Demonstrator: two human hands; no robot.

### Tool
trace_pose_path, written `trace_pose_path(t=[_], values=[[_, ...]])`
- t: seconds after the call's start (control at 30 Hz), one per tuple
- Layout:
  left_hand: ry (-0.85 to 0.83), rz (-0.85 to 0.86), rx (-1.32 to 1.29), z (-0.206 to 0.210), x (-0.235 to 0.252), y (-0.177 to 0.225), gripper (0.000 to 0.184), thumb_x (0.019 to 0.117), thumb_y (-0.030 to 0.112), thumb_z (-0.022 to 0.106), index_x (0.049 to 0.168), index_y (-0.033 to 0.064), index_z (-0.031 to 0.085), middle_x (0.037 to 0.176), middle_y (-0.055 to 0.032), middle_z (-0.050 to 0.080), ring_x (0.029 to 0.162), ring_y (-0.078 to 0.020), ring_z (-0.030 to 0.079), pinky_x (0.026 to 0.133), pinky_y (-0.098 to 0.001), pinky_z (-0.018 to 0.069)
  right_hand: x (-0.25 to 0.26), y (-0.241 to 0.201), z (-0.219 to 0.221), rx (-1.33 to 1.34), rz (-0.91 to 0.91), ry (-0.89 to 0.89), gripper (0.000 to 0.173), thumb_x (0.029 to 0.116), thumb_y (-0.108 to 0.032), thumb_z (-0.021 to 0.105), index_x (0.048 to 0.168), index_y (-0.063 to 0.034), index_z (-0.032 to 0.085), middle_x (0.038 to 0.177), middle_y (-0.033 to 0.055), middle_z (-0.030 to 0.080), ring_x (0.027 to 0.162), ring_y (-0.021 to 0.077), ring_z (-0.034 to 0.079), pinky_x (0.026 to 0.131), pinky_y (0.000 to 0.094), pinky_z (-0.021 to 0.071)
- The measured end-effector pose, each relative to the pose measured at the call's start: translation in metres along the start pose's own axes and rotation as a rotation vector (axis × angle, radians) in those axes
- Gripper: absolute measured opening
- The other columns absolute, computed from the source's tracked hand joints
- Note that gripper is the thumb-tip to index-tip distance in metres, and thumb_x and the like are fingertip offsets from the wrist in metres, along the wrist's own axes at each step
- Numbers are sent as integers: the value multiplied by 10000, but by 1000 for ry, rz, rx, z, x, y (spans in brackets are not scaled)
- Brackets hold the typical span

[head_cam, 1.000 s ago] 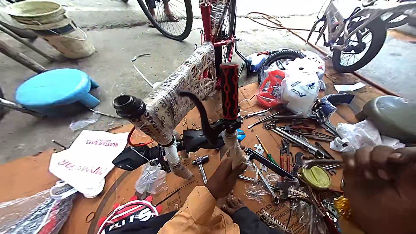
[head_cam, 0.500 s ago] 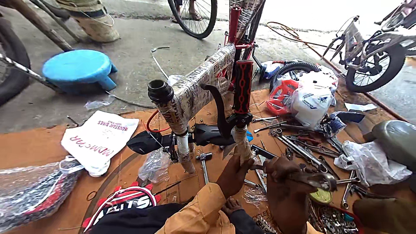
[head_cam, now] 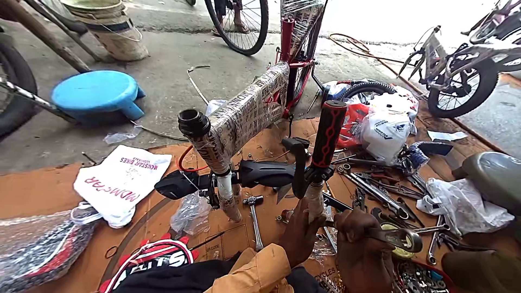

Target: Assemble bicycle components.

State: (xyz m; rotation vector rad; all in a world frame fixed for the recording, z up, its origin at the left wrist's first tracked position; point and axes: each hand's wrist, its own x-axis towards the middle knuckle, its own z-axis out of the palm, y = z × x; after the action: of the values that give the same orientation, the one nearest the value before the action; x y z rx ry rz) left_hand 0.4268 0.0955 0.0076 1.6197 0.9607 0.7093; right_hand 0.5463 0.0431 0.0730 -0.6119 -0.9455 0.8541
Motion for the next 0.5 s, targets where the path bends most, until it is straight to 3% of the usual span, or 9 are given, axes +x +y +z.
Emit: trace_pose_path(t=[0.17,0.3,0.37,0.4,0.5], values=[[-92,25,-52,-4,-4,-4,563,1070,423,458,1429,-11,468,1339,-173,572,1217,-183,587,1070,-376,483,-1,-3,-2,-16,28,10,288,1013,-467,582,914,-213,676,786,-93,582,799,45,584,799,252,498],[-323,-21,-80,-42,-9,7,623,1044,366,531,1559,57,365,1574,-173,381,1432,-210,425,1176,-411,396,-2,-7,-8,6,62,-25,282,1020,-450,577,916,-205,670,802,-83,575,811,54,577,805,260,492],[-265,29,-226,-63,-13,18,562,1035,365,462,1517,76,457,1526,-111,475,1388,-188,472,1142,-413,414,-3,-8,-10,5,56,-24,269,1022,-438,577,919,-209,671,800,-87,576,806,50,577,805,261,492],[-203,76,-361,-71,-12,26,591,1040,454,445,1500,85,480,1491,-83,525,1358,-183,509,1132,-407,427,-4,-9,-9,4,51,-16,264,1021,-435,582,915,-211,674,793,-93,576,796,44,576,799,256,492],[6,198,-556,-84,11,84,729,1027,628,377,1513,86,417,1432,-59,566,1299,-182,565,1079,-372,481,-3,-8,-10,-39,12,9,280,1026,-444,567,878,-222,654,758,-104,551,753,30,553,763,235,478]])
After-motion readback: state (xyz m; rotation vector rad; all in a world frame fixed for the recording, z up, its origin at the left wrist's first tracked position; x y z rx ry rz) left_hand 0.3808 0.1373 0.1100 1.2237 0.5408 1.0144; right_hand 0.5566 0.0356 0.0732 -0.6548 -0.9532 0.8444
